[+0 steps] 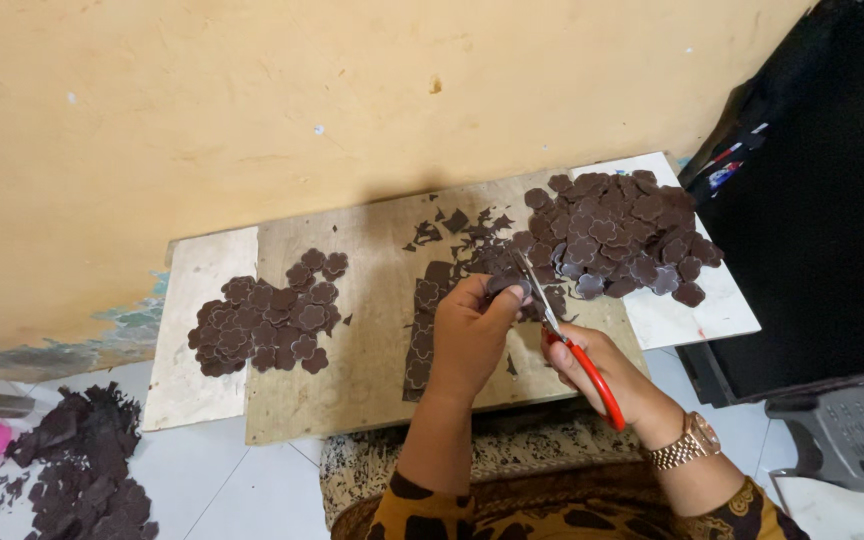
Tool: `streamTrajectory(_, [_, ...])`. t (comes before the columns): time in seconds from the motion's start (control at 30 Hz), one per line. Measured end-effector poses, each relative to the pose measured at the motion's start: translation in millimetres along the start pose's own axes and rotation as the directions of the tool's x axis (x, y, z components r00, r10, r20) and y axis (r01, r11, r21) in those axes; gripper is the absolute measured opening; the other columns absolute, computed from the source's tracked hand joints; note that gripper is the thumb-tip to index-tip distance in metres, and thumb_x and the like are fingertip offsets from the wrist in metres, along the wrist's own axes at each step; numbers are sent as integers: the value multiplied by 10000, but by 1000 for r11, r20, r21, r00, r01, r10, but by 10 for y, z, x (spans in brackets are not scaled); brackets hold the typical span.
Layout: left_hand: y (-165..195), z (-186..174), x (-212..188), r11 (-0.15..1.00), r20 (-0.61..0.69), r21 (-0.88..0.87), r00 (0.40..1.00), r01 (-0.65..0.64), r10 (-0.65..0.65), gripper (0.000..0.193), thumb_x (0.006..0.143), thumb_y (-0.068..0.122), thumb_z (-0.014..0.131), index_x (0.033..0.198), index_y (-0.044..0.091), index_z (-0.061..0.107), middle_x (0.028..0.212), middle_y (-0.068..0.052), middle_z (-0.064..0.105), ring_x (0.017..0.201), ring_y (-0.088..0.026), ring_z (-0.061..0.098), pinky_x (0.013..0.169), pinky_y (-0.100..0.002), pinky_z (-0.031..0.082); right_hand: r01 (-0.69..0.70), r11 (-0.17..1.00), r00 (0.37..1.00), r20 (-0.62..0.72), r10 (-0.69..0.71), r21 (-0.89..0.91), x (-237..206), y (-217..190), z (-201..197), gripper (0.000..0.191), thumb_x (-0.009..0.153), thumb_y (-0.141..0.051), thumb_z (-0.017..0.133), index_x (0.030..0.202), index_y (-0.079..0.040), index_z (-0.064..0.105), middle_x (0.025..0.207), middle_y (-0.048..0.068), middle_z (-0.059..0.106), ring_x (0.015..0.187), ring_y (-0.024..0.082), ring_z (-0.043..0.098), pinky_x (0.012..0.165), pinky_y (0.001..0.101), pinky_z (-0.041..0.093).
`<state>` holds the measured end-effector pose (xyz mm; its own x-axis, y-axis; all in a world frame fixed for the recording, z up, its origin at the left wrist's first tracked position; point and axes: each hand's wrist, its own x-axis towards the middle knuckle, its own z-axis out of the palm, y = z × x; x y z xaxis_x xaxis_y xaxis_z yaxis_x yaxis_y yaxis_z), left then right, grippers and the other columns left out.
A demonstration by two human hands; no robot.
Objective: The person uses red-handled scissors to cut flower-shaped pieces from a dark brown sheet on a low wooden table. They hold the sheet with the left hand and cut with the right, placing finished pieces into a growing pile on the right side of the table.
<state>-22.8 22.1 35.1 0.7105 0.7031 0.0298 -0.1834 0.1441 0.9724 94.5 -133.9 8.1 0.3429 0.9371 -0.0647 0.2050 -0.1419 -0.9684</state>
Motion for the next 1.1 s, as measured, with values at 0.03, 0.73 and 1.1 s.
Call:
streamTrajectory(0.03, [-11,5,6,1000,4,-10,1000,-3,3,114,935,118,702,928,6,718,822,-17,709,723,-69,604,665,-231,495,-3,1000,1000,2,3,10,-2,8,7,503,989,-575,463,822,-103,510,663,-36,421,586,99,421,523,269,393])
streamTrajectory(0.73, [-63,12,13,993,-19,-103,998,60,-62,148,941,133,696,979,-7,723,895,-66,761,770,-95,658,727,-249,536,72,996,997,11,-71,-49,9,142,20,486,995,-574,447,846,-116,510,682,-36,443,620,99,442,557,270,411])
streamTrajectory(1.1, [-85,-2,2,989,-3,-135,998,57,-58,129,932,125,702,973,4,717,900,-46,743,807,-88,673,733,-243,534,27,994,999,28,-24,-103,43,137,40,469,1002,-554,429,900,-106,521,723,6,499,676,140,493,631,305,465])
